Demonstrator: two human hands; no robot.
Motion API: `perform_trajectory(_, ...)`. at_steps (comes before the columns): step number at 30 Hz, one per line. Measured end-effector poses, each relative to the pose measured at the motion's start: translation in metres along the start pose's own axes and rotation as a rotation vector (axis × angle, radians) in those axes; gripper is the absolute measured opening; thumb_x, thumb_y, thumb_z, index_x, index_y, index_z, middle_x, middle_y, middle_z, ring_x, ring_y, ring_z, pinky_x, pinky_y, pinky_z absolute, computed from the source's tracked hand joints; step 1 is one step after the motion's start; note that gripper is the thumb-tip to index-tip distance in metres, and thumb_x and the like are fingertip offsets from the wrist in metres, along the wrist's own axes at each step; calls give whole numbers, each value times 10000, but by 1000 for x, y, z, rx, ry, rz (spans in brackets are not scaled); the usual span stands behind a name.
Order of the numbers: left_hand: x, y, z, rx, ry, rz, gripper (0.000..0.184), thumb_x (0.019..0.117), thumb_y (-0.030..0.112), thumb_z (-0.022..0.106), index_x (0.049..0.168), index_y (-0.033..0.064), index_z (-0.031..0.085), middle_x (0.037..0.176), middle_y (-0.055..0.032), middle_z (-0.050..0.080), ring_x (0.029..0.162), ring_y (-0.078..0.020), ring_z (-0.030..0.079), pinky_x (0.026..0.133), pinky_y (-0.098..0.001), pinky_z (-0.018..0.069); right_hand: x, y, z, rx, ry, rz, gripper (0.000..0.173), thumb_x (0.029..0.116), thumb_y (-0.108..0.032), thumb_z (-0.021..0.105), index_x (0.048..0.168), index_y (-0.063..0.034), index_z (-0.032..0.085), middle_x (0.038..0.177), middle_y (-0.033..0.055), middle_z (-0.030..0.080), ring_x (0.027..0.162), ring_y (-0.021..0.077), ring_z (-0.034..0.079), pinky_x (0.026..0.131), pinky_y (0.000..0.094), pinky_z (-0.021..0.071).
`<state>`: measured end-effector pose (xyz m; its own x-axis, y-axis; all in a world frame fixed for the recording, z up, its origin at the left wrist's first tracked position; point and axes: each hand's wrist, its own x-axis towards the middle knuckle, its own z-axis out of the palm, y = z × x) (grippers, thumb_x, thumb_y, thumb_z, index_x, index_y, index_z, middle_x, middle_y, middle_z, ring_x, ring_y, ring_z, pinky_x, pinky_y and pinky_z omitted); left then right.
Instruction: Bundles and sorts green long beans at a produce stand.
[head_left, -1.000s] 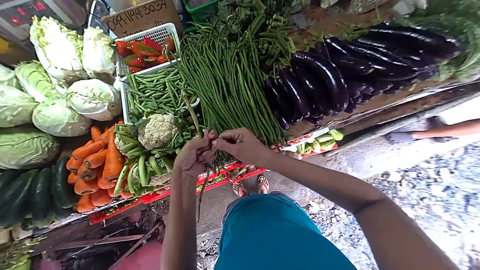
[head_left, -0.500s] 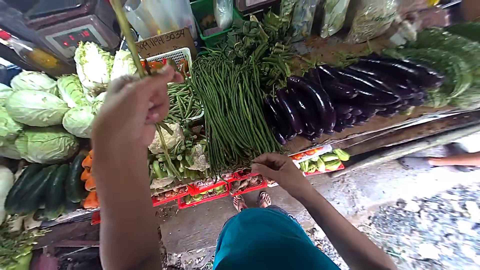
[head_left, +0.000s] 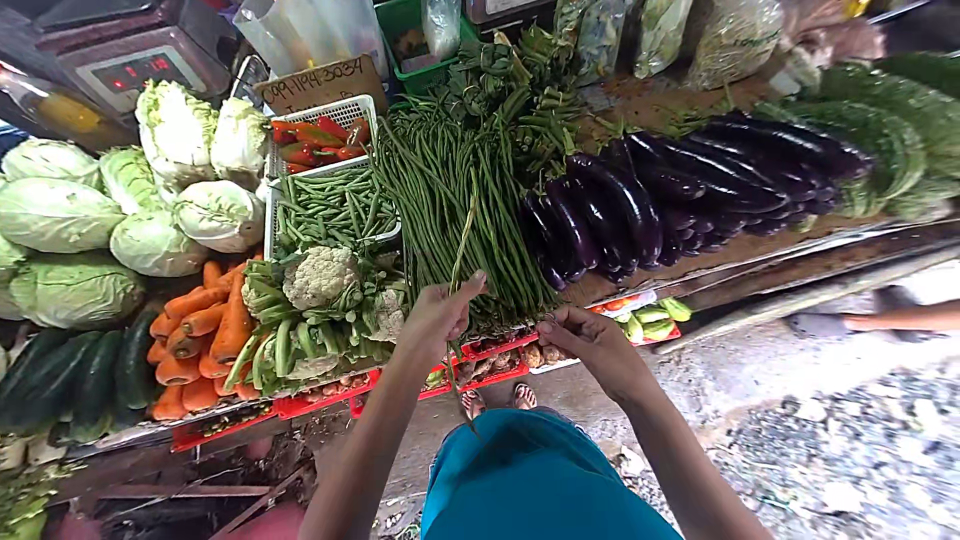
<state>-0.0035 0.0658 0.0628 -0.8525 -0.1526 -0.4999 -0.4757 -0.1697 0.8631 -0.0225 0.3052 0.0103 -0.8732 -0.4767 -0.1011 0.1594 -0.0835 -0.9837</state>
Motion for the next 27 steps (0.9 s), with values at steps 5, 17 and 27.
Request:
perform_trajectory(5,-11,-15,-17,-162,-2,125,303,1108,224,433,1229,36,637,628,51,466,505,-13,446,492,-142,398,17,-14,14,-138,72,-88,151,998,-166,673,1071,-51,738,910,-20,742,752,17,651,701,168,542)
perform_trajectory(17,-5,-18,-48,-570,-75,249,342,1132,253,314,1202,81,602,967,-36,649,847,-109,651,795,-262,563,69,-57,113,-462,-93,-214,145,958,-184,721,1062,-88,749,952,6,740,777,73,689,710,269,598)
perform_trajectory(27,9,-10,-63,-985,82,263,391,1103,294,331,1030,63,639,880,-84,699,798,-171,715,731,-312,606,88,-76,202,-1184,-355,-191,310,1038,7,478,1322,48,596,1358,229,571,1231,331,617,1002,403,535)
